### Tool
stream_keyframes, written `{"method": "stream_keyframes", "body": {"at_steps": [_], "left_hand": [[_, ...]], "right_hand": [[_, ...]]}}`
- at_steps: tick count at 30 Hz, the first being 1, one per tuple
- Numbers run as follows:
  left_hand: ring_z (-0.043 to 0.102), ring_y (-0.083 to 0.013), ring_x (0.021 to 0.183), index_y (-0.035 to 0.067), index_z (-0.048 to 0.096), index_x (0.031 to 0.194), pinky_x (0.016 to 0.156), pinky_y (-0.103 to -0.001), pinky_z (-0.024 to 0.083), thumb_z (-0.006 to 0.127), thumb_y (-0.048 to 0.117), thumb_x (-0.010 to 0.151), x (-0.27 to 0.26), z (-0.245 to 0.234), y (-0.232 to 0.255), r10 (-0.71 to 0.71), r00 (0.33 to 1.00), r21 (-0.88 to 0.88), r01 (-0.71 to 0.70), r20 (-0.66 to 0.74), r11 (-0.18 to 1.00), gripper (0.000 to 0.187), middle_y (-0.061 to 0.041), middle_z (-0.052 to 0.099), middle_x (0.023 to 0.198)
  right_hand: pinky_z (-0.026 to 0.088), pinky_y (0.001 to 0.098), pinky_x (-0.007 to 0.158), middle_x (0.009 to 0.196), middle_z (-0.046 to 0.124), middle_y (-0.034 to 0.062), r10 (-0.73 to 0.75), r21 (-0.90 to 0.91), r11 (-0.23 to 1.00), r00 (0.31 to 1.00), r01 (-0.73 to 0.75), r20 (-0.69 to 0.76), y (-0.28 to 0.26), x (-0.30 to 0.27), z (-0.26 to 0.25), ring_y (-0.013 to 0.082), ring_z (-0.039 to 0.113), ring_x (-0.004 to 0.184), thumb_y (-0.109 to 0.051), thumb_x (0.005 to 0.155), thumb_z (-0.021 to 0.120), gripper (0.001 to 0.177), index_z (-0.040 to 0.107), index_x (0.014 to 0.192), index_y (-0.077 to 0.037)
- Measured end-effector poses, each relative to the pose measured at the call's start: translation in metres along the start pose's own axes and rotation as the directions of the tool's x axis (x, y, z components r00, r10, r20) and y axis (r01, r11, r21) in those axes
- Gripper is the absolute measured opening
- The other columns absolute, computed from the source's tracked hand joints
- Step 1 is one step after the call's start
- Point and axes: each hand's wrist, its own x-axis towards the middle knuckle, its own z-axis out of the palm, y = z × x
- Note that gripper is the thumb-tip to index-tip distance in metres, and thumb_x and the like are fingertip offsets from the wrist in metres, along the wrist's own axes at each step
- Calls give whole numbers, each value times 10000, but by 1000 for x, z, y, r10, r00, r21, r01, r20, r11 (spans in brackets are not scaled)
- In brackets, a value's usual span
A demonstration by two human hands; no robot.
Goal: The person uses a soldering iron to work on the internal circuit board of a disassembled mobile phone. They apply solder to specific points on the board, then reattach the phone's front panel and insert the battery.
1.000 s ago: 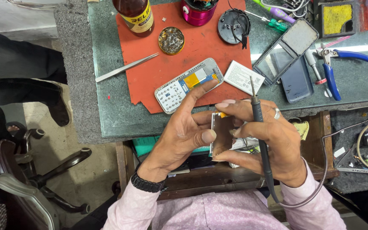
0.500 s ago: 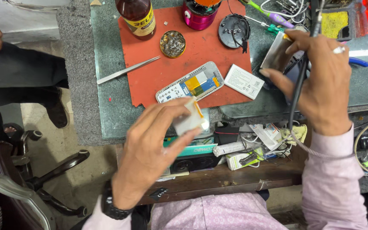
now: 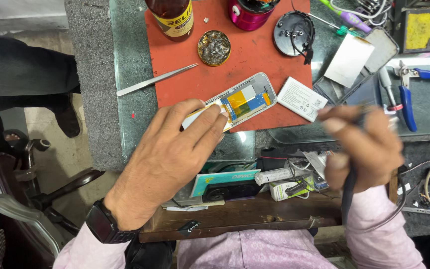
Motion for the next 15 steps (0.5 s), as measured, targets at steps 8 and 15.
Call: {"method": "stream_keyframes", "body": {"at_steps": [8,15], "left_hand": [[554,-259,1265,-12,675,1261,987,-422,494,648,107,894,1,0,-11,59,997,24,-61,53,998,387,-72,620,1288],[548,-268,1279,2,681,1236,1001,-433,500,653,121,891,1,3,-17,79,995,22,-81,66,996,366,-71,616,1282]], "right_hand": [[514,377,812,1049,680,183,-92,176,982,988,70,122,-11,11,30,271,642,950,-231,1017,523,345,692,1196,9],[575,336,917,1148,722,221,153,319,927,976,-197,156,-20,11,44,276,734,1002,-135,1018,556,310,625,1242,69]]}}
